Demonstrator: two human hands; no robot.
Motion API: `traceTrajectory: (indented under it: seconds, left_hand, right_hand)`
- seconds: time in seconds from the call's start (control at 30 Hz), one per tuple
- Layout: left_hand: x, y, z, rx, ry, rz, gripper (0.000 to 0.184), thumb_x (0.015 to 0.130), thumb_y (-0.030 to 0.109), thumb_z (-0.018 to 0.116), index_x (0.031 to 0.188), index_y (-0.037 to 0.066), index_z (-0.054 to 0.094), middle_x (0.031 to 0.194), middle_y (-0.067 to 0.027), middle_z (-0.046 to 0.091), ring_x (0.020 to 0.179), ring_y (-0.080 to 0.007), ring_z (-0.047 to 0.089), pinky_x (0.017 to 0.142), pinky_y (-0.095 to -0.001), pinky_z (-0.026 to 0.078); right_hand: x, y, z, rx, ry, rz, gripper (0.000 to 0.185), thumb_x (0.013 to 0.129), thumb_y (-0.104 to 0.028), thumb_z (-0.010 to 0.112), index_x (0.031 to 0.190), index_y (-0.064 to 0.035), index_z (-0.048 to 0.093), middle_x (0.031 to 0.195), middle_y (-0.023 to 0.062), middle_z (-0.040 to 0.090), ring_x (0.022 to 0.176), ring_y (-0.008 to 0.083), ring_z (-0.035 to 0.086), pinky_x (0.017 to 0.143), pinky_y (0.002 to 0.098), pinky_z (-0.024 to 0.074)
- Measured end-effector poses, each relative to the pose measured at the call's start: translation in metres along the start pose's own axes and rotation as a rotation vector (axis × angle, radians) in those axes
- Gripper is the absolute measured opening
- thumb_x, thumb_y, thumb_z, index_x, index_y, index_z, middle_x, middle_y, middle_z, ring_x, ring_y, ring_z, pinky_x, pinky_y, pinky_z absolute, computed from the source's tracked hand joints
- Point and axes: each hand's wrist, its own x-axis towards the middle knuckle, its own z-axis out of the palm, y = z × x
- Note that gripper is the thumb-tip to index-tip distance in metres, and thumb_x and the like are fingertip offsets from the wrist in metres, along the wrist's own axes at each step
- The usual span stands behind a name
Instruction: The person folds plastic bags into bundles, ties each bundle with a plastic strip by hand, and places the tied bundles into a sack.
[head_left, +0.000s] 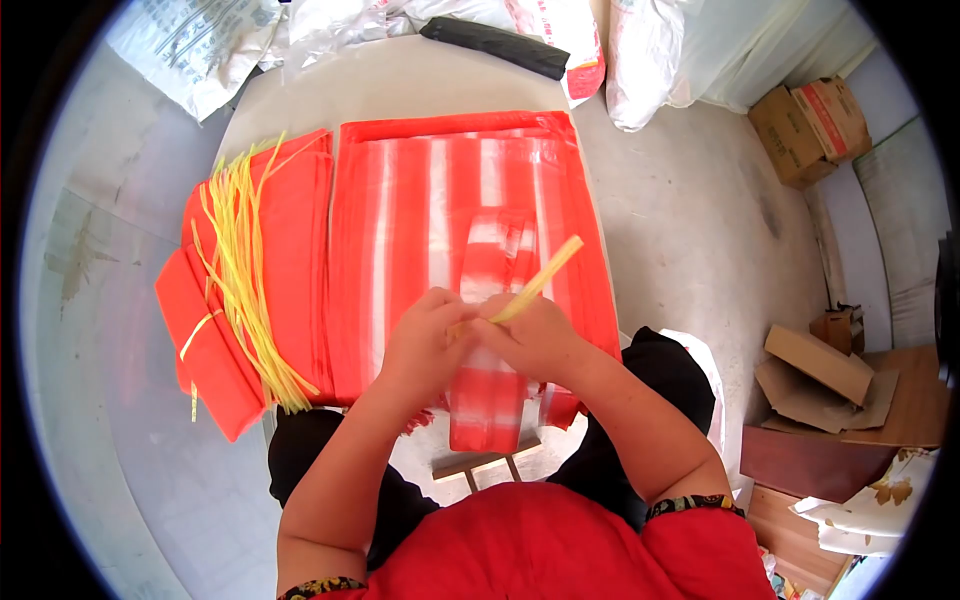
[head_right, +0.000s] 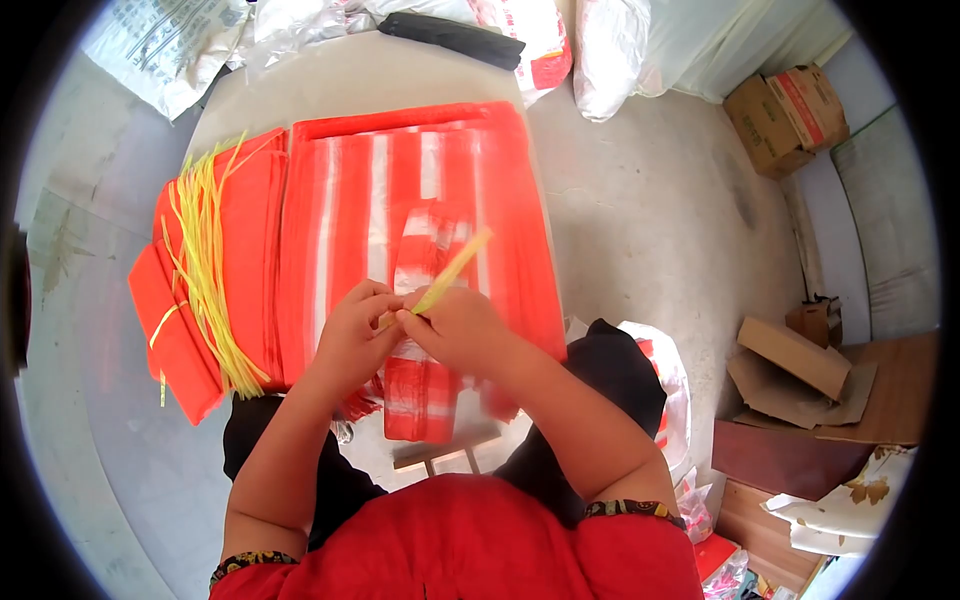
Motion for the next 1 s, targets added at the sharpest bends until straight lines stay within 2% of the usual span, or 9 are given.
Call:
traceTrajectory:
  seconds: [0.1, 0.3, 0.4, 0.5, 0.57, 0.6, 0.67, 0.77, 1.0]
  left_hand:
    - [0.000, -0.002, 0.002, -0.076, -0.012, -0.115, 0.007, 0.096, 0.009, 0.073, 0.099, 0.003, 0.070, 0.094, -0.0020, 0.063, 0.084, -0.0109, 0.060, 0.074, -0.0283, 0.049]
    - [0.002, -0.013, 0.009, -0.453, 0.023, -0.336, 0.008, 0.102, 0.008, 0.071, 0.097, 0.002, 0.067, 0.090, 0.0025, 0.065, 0.082, -0.0032, 0.055, 0.072, -0.0210, 0.045]
    - [0.002, -0.014, 0.012, -0.484, 0.029, -0.339, 0.009, 0.103, 0.009, 0.069, 0.099, 0.001, 0.067, 0.093, 0.0016, 0.067, 0.084, -0.0027, 0.056, 0.072, -0.0206, 0.046]
    - [0.001, -0.011, 0.014, -0.488, 0.048, -0.345, 0.010, 0.102, 0.011, 0.071, 0.099, 0.001, 0.068, 0.091, 0.0002, 0.067, 0.084, -0.0052, 0.058, 0.072, -0.0236, 0.048]
    - [0.000, -0.020, 0.018, -0.466, 0.072, -0.315, 0.011, 0.097, 0.012, 0.074, 0.098, 0.002, 0.069, 0.087, -0.0027, 0.066, 0.081, -0.0110, 0.064, 0.070, -0.0293, 0.052]
    - [-0.001, -0.014, 0.014, -0.201, 0.079, -0.197, 0.009, 0.097, 0.010, 0.073, 0.098, 0.003, 0.069, 0.087, -0.0042, 0.066, 0.080, -0.0151, 0.065, 0.069, -0.0305, 0.052]
    - [-0.002, 0.004, 0.005, 0.327, 0.084, 0.041, 0.005, 0.097, 0.007, 0.070, 0.099, 0.004, 0.068, 0.087, -0.0074, 0.066, 0.079, -0.0233, 0.067, 0.068, -0.0329, 0.052]
    - [-0.004, 0.001, 0.000, 0.635, 0.062, 0.356, 0.005, 0.094, 0.008, 0.070, 0.097, 0.005, 0.069, 0.086, -0.0122, 0.063, 0.081, -0.0346, 0.066, 0.067, -0.0398, 0.053]
    - [-0.009, 0.005, 0.002, -0.024, 0.064, -0.121, 0.012, 0.096, 0.013, 0.072, 0.100, 0.002, 0.071, 0.088, -0.0100, 0.070, 0.081, -0.0247, 0.069, 0.072, -0.0356, 0.054]
  right_hand:
    - [0.002, -0.010, -0.013, 0.094, -0.126, 0.239, 0.024, 0.100, -0.028, 0.067, 0.097, -0.0042, 0.071, 0.077, 0.0116, 0.068, 0.071, 0.0277, 0.068, 0.066, 0.0399, 0.0523]
    - [0.002, -0.002, -0.006, 0.477, -0.013, 0.309, 0.009, 0.092, -0.006, 0.071, 0.099, -0.0029, 0.066, 0.079, 0.0034, 0.064, 0.071, 0.0106, 0.061, 0.064, 0.0303, 0.0489]
    - [0.004, -0.006, -0.005, 0.493, 0.011, 0.371, 0.010, 0.091, -0.005, 0.069, 0.100, -0.0024, 0.066, 0.078, 0.0037, 0.062, 0.070, 0.0115, 0.059, 0.065, 0.0299, 0.0493]
    - [0.004, -0.011, -0.007, 0.217, 0.033, 0.316, 0.013, 0.089, -0.003, 0.071, 0.101, -0.0030, 0.067, 0.082, 0.0057, 0.064, 0.076, 0.0164, 0.063, 0.069, 0.0321, 0.0529]
    - [0.003, -0.002, 0.002, -0.097, 0.176, -0.095, 0.016, 0.088, -0.003, 0.072, 0.104, -0.0040, 0.069, 0.088, 0.0073, 0.067, 0.083, 0.0224, 0.065, 0.073, 0.0355, 0.0548]
    - [0.002, 0.003, 0.007, -0.254, 0.245, -0.301, 0.018, 0.088, -0.002, 0.072, 0.105, -0.0045, 0.070, 0.091, 0.0081, 0.068, 0.087, 0.0254, 0.066, 0.075, 0.0373, 0.0557]
    - [0.000, 0.005, 0.012, -0.234, 0.240, -0.284, 0.019, 0.088, -0.003, 0.072, 0.107, -0.0052, 0.072, 0.098, 0.0088, 0.069, 0.092, 0.0297, 0.066, 0.079, 0.0404, 0.0561]
    - [0.001, 0.009, 0.013, -0.145, 0.247, -0.257, 0.019, 0.089, -0.002, 0.072, 0.107, -0.0047, 0.074, 0.101, 0.0096, 0.069, 0.094, 0.0322, 0.065, 0.081, 0.0422, 0.0562]
    - [-0.001, 0.003, 0.009, 0.004, 0.181, -0.087, 0.017, 0.090, -0.003, 0.070, 0.107, -0.0037, 0.073, 0.101, 0.0128, 0.069, 0.097, 0.0351, 0.065, 0.082, 0.0431, 0.0562]
